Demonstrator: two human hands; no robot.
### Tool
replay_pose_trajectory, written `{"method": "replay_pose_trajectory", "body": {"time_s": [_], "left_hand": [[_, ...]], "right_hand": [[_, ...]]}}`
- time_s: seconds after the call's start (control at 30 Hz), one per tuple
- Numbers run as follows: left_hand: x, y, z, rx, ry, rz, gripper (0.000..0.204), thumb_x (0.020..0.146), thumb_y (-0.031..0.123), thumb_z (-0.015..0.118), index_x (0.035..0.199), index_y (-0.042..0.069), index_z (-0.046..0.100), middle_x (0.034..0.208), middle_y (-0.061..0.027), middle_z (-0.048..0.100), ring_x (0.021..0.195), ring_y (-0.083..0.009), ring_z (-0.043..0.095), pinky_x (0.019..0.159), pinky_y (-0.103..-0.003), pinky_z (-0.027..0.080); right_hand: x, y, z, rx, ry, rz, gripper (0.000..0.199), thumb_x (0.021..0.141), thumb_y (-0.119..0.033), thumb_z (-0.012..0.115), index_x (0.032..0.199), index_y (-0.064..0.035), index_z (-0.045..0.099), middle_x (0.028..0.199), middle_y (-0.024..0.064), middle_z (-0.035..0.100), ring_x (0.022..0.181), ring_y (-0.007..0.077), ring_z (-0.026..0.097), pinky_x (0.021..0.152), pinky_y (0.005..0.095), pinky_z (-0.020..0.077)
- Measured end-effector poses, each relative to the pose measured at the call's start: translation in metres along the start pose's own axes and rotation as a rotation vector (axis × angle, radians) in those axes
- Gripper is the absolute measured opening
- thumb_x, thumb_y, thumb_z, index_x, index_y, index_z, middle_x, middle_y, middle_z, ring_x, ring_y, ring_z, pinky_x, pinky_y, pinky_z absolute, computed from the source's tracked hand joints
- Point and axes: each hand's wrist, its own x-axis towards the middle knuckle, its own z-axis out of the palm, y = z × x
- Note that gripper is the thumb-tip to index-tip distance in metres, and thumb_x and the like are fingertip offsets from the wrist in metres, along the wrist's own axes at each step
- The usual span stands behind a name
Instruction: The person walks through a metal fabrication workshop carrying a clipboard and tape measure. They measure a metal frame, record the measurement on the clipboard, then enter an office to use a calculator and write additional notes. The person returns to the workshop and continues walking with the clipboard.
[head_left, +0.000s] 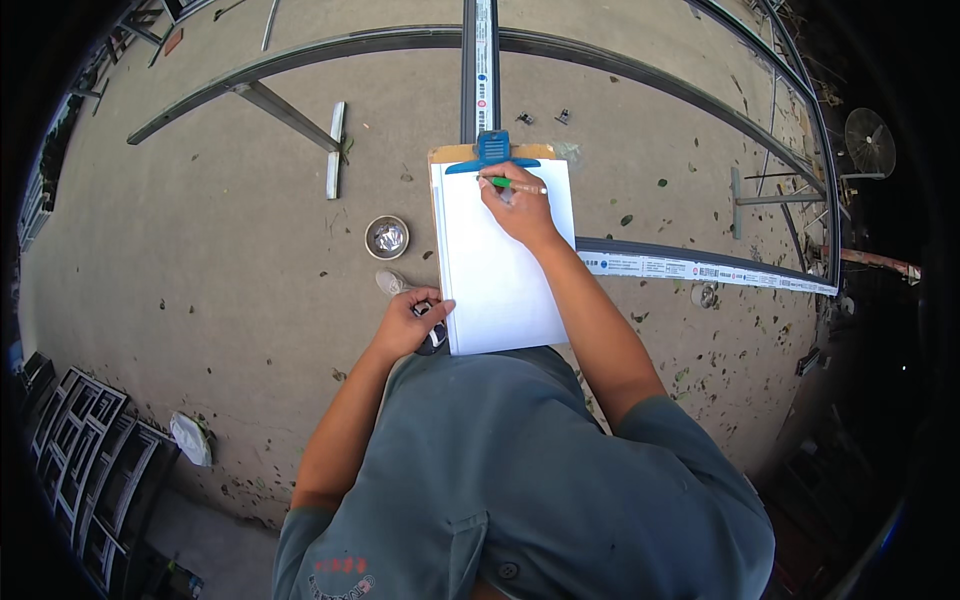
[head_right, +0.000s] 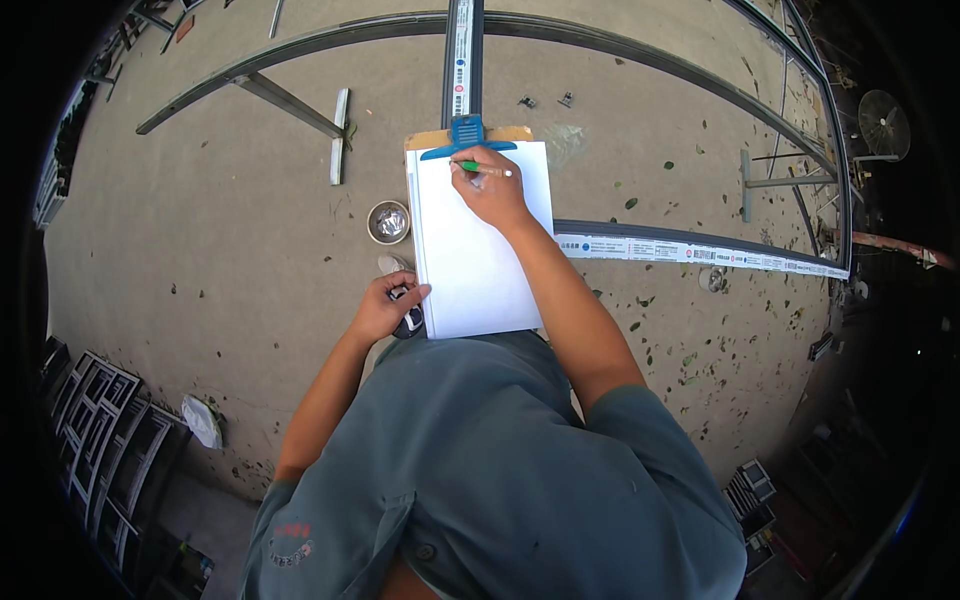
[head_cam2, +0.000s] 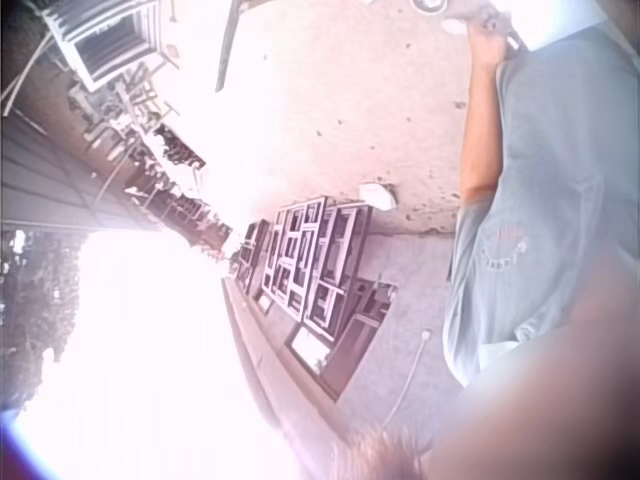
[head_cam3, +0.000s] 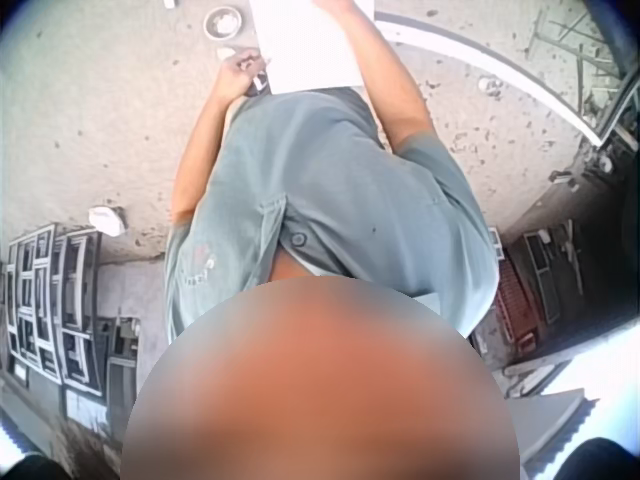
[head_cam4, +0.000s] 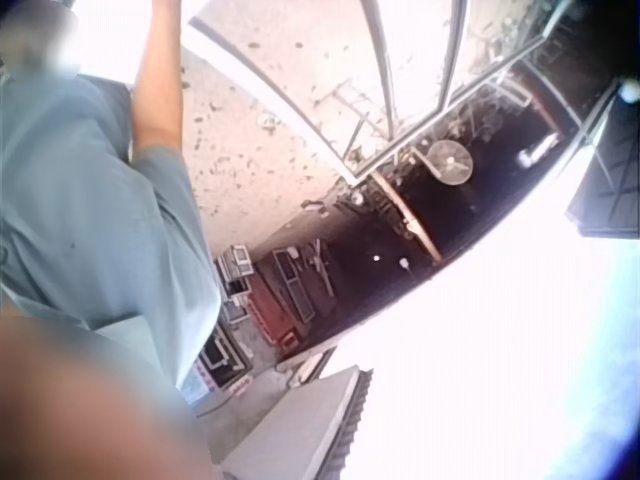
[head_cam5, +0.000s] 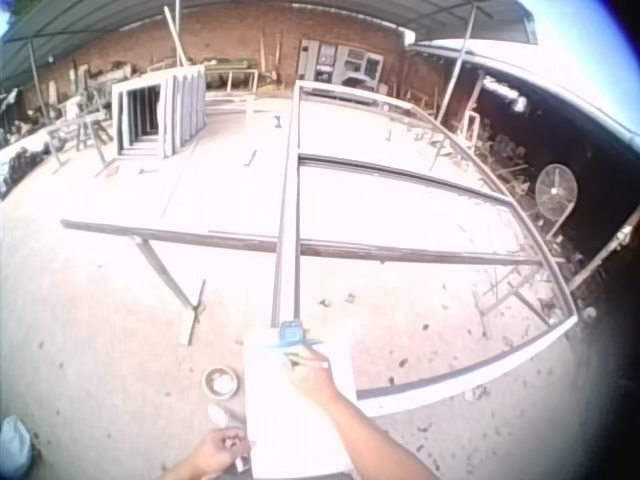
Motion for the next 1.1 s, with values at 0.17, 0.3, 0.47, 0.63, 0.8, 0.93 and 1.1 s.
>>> {"method": "replay_pose_trajectory", "body": {"time_s": [0.17, 0.3, 0.47, 0.63, 0.8, 0.93, 1.1], "left_hand": [[-0.001, 0.002, 0.001, 0.017, 0.01, 0.008, 0.02, 0.088, 0.019, 0.072, 0.088, 0.0, 0.068, 0.072, 0.0006, 0.061, 0.065, -0.0064, 0.051, 0.061, -0.024, 0.042], [-0.002, 0.003, 0.0, -0.002, 0.001, 0.008, 0.02, 0.088, 0.019, 0.072, 0.089, 0.0, 0.068, 0.072, 0.0002, 0.061, 0.065, -0.0066, 0.052, 0.06, -0.024, 0.042], [-0.001, 0.002, 0.001, 0.016, 0.015, 0.0, 0.02, 0.088, 0.019, 0.072, 0.089, -0.001, 0.068, 0.073, -0.0009, 0.063, 0.065, -0.0066, 0.054, 0.06, -0.024, 0.043], [-0.002, 0.004, 0.001, 0.032, 0.018, 0.006, 0.02, 0.088, 0.018, 0.072, 0.089, -0.001, 0.069, 0.072, -0.001, 0.063, 0.064, -0.0068, 0.054, 0.06, -0.024, 0.043], [-0.003, 0.006, 0.001, 0.036, 0.019, 0.021, 0.019, 0.088, 0.018, 0.072, 0.089, -0.001, 0.069, 0.072, -0.0005, 0.063, 0.063, -0.0069, 0.053, 0.06, -0.024, 0.043], [-0.002, 0.005, 0.001, 0.032, 0.024, 0.001, 0.019, 0.088, 0.018, 0.071, 0.089, -0.001, 0.069, 0.072, -0.0003, 0.063, 0.064, -0.007, 0.053, 0.06, -0.024, 0.043], [-0.002, 0.005, 0.002, 0.016, 0.01, 0.001, 0.018, 0.088, 0.018, 0.071, 0.089, 0.0, 0.069, 0.074, 0.0001, 0.063, 0.066, -0.007, 0.053, 0.062, -0.024, 0.043]], "right_hand": [[0.0, 0.001, 0.0, -0.007, -0.007, -0.071, 0.015, 0.088, -0.012, 0.067, 0.099, -0.0027, 0.066, 0.093, 0.011, 0.07, 0.084, 0.0211, 0.067, 0.075, 0.0313, 0.0529], [0.001, 0.0, -0.002, -0.029, -0.011, -0.129, 0.015, 0.088, -0.012, 0.067, 0.1, -0.0029, 0.067, 0.095, 0.011, 0.07, 0.086, 0.022, 0.067, 0.077, 0.0316, 0.0529], [0.002, -0.001, -0.002, -0.05, -0.026, -0.076, 0.016, 0.088, -0.014, 0.067, 0.101, -0.0039, 0.068, 0.094, 0.0102, 0.07, 0.086, 0.0218, 0.067, 0.077, 0.0315, 0.0525], [0.005, -0.006, 0.004, -0.062, 0.021, 0.043, 0.015, 0.084, -0.014, 0.069, 0.096, -0.005, 0.067, 0.086, 0.0093, 0.071, 0.072, 0.0206, 0.067, 0.069, 0.0319, 0.0532], [0.004, -0.01, 0.007, -0.01, 0.049, 0.075, 0.014, 0.084, -0.014, 0.069, 0.095, -0.0051, 0.068, 0.084, 0.0088, 0.071, 0.074, 0.0189, 0.067, 0.069, 0.0313, 0.0531], [0.002, -0.007, 0.005, -0.001, 0.023, 0.045, 0.015, 0.085, -0.015, 0.069, 0.095, -0.005, 0.067, 0.086, 0.0093, 0.071, 0.076, 0.0188, 0.067, 0.07, 0.0313, 0.0531], [0.003, -0.001, 0.007, 0.003, 0.019, -0.032, 0.014, 0.085, -0.015, 0.069, 0.096, -0.0048, 0.067, 0.089, 0.0097, 0.07, 0.076, 0.0199, 0.067, 0.071, 0.031, 0.0531]]}}
